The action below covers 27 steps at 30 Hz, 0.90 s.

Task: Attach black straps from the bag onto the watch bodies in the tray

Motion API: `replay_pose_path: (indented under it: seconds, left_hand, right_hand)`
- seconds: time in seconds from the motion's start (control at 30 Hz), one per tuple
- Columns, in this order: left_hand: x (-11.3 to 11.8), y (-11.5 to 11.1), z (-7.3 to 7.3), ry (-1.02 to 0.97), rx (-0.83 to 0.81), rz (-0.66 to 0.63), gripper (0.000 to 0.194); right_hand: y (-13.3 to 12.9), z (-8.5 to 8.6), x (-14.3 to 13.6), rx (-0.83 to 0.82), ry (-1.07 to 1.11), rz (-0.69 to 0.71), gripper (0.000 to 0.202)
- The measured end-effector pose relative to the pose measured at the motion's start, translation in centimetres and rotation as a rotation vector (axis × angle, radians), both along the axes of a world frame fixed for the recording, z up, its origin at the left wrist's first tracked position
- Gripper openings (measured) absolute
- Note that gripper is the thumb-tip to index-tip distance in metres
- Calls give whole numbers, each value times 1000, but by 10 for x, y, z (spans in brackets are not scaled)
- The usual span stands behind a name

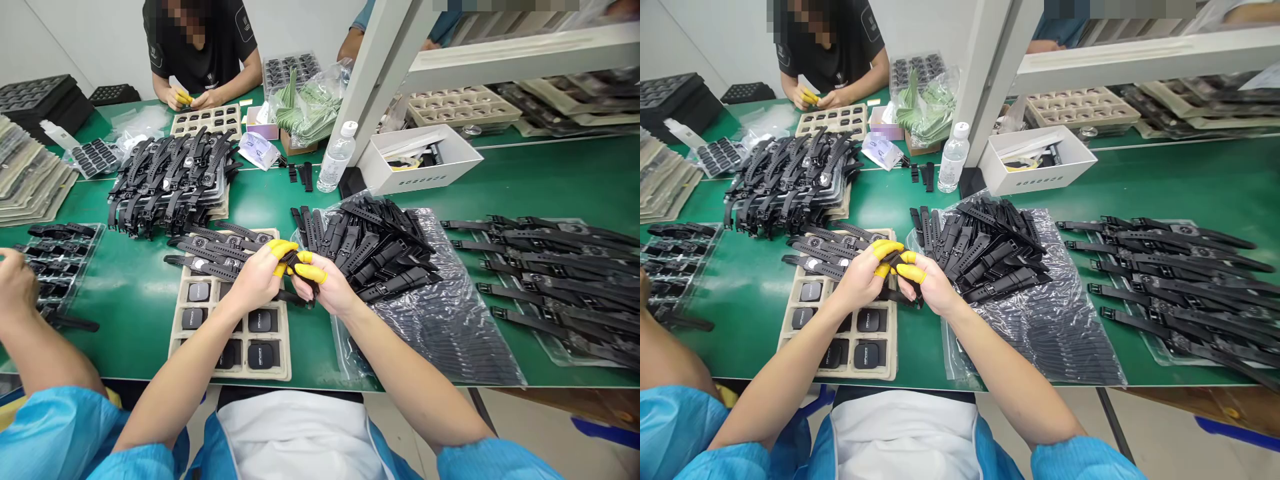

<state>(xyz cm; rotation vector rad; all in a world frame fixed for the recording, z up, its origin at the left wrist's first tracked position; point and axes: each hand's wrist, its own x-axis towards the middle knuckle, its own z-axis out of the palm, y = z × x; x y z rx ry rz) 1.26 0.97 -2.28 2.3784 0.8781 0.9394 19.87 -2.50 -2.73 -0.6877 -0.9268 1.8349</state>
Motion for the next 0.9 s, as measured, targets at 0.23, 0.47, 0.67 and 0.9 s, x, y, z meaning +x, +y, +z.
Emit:
replay_pose_path:
  seconds: [0.23, 0.47, 0.67, 0.9]
  left_hand:
    - [0, -1, 0, 49, 17, 4, 57]
    - [-3, 0, 8, 77, 30, -63, 49]
    - [-2, 0, 7, 277, 54, 10, 44]
    - [-2, 1, 11, 130, -63, -34, 41]
  right_hand:
    - [1, 5, 2, -76, 85, 7, 35]
    - [3, 3, 5, -144, 85, 10, 33]
    - [3, 1, 5, -192, 38, 27, 37]
    - [2, 2, 4, -129, 10, 19, 37]
